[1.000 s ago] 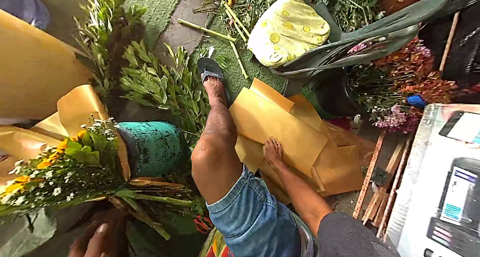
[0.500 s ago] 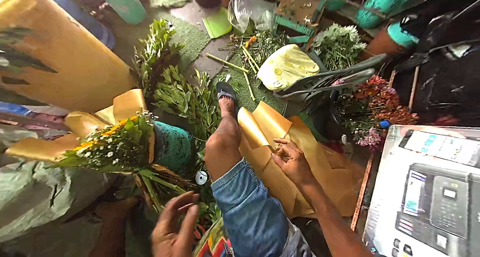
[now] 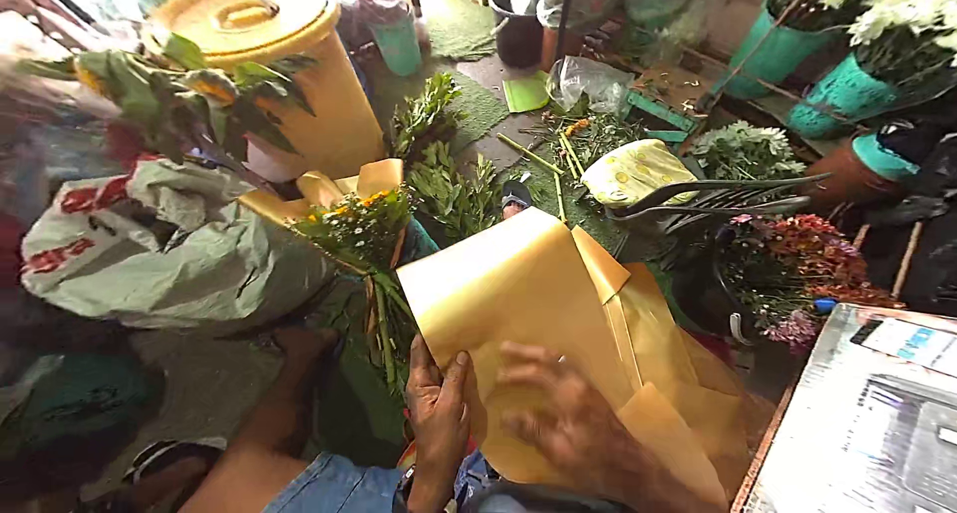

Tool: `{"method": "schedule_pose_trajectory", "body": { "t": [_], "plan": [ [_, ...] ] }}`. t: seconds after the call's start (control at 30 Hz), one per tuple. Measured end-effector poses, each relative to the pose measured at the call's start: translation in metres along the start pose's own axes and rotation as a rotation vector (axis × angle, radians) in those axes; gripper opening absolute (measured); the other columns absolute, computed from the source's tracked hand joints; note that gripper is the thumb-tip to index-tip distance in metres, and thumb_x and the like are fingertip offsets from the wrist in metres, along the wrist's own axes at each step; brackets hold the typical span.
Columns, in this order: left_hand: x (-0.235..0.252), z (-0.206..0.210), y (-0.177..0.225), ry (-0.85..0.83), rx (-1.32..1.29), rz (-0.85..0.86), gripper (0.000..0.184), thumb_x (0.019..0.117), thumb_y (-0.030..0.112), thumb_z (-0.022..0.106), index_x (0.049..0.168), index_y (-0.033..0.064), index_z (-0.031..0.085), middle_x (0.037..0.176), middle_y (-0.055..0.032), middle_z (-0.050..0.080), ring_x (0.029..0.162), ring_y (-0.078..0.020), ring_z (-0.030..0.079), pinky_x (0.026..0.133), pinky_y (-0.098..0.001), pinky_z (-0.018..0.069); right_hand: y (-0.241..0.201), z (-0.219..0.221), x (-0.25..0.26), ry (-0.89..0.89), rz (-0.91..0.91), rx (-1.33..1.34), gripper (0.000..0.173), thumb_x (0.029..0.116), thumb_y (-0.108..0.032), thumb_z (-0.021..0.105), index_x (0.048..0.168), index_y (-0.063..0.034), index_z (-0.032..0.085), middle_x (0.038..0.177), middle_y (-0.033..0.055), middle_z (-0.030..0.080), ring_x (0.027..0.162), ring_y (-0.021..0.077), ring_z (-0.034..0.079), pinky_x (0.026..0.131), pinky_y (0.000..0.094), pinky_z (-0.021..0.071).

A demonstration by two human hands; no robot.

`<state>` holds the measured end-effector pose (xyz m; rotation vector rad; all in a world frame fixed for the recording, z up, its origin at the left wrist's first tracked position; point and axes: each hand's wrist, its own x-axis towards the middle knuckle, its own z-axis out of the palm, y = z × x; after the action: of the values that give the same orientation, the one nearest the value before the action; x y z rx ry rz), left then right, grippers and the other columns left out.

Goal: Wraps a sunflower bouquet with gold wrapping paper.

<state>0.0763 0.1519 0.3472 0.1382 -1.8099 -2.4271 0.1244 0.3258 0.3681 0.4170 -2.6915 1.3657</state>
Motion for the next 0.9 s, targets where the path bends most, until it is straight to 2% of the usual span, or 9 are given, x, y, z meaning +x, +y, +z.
{"method": "schedule_pose_trajectory", "body": {
  "t": [0.1,0.17,0.27,0.4,0.47,0.57,0.7,0.8,0.9],
  "plan": [
    [-0.002,-0.009,-0.020,0.043,0.030,-0.040,0.062,0.0929,-0.007,0.056,0.151,-0.0064,0.034,0.125,-0.0160,0.066,0.104,-0.0196,0.071,0.088,-0.0336,0.0621,0.040,0.019,0.029,0.052,0.289,-0.239,0.077,0.0991,-0.073,0.037,0.159,-0.0238,0.041,0.168,0.0115,0.029,0.153,0.0325,0.030,0.123,0.0577,0.0284],
    [-0.001,-0.009,-0.034,0.035,0.038,-0.103,0.057,0.0946,-0.005,0.056,0.149,-0.0049,0.038,0.110,-0.0145,0.071,0.091,-0.0191,0.074,0.079,-0.0332,0.0640,0.077,0.035,0.045,-0.020,0.385,-0.297,0.089,0.0962,-0.080,0.028,0.165,-0.0239,0.024,0.172,0.0146,0.013,0.157,0.0375,0.015,0.125,0.0620,0.0163],
    [0.004,-0.009,-0.050,0.047,0.041,-0.144,0.047,0.0979,-0.002,0.055,0.144,-0.0050,0.044,0.101,-0.0129,0.073,0.085,-0.0173,0.075,0.076,-0.0316,0.0638,0.105,0.038,0.065,0.006,0.372,-0.305,0.093,0.0941,-0.083,0.027,0.166,-0.0235,0.022,0.172,0.0145,0.013,0.158,0.0360,0.015,0.125,0.0626,0.0145],
    [0.006,-0.011,-0.060,0.055,0.006,-0.184,0.039,0.1001,-0.002,0.053,0.139,-0.0062,0.050,0.107,-0.0154,0.073,0.092,-0.0199,0.074,0.083,-0.0339,0.0627,0.135,0.023,0.081,0.009,0.448,-0.151,0.089,0.0979,-0.075,0.035,0.165,-0.0180,0.024,0.171,0.0133,0.019,0.156,0.0359,0.020,0.125,0.0636,0.0188],
    [0.007,-0.014,-0.061,0.076,-0.006,-0.199,0.036,0.1002,-0.003,0.053,0.136,-0.0066,0.052,0.109,-0.0166,0.072,0.093,-0.0213,0.074,0.083,-0.0345,0.0627,0.159,0.007,0.092,0.039,0.572,0.057,0.085,0.1002,-0.063,0.048,0.163,-0.0092,0.026,0.164,0.0196,0.033,0.151,0.0374,0.033,0.122,0.0608,0.0284],
    [0.003,-0.029,-0.060,0.110,-0.057,-0.263,0.035,0.0998,-0.003,0.054,0.134,-0.0060,0.054,0.107,-0.0184,0.072,0.091,-0.0240,0.073,0.081,-0.0378,0.0630,0.183,-0.018,0.095,0.025,0.698,0.480,0.059,0.0962,-0.042,0.070,0.140,-0.0059,0.055,0.119,0.0150,0.070,0.105,0.0240,0.070,0.092,0.0441,0.0590],
    [0.013,-0.060,-0.039,0.002,-0.053,-0.254,0.062,0.0895,0.015,0.072,0.143,-0.0030,0.045,0.113,-0.0153,0.071,0.095,-0.0224,0.073,0.083,-0.0412,0.0629,0.175,-0.048,0.097,-0.145,0.496,0.647,0.024,0.0941,-0.016,0.073,0.112,-0.0019,0.066,0.096,0.0066,0.073,0.085,0.0146,0.072,0.080,0.0331,0.0613],
    [0.073,-0.092,-0.006,-0.127,0.179,-0.130,0.093,0.0882,0.051,0.073,0.157,0.0063,0.030,0.142,-0.0097,0.058,0.122,-0.0211,0.062,0.098,-0.0427,0.0569,0.165,-0.065,0.110,-0.316,0.372,0.553,0.018,0.0951,-0.018,0.072,0.107,-0.0053,0.068,0.097,0.0025,0.072,0.088,0.0102,0.069,0.083,0.0314,0.0588],
    [0.144,-0.101,0.007,-0.310,0.471,-0.222,0.095,0.0816,0.050,0.074,0.157,0.0084,0.034,0.146,-0.0111,0.054,0.127,-0.0228,0.058,0.102,-0.0438,0.0518,0.156,-0.072,0.130,-0.492,0.254,0.513,0.016,0.0952,-0.017,0.072,0.107,-0.0057,0.069,0.097,0.0011,0.072,0.089,0.0084,0.068,0.085,0.0304,0.0579]
  ]
}}
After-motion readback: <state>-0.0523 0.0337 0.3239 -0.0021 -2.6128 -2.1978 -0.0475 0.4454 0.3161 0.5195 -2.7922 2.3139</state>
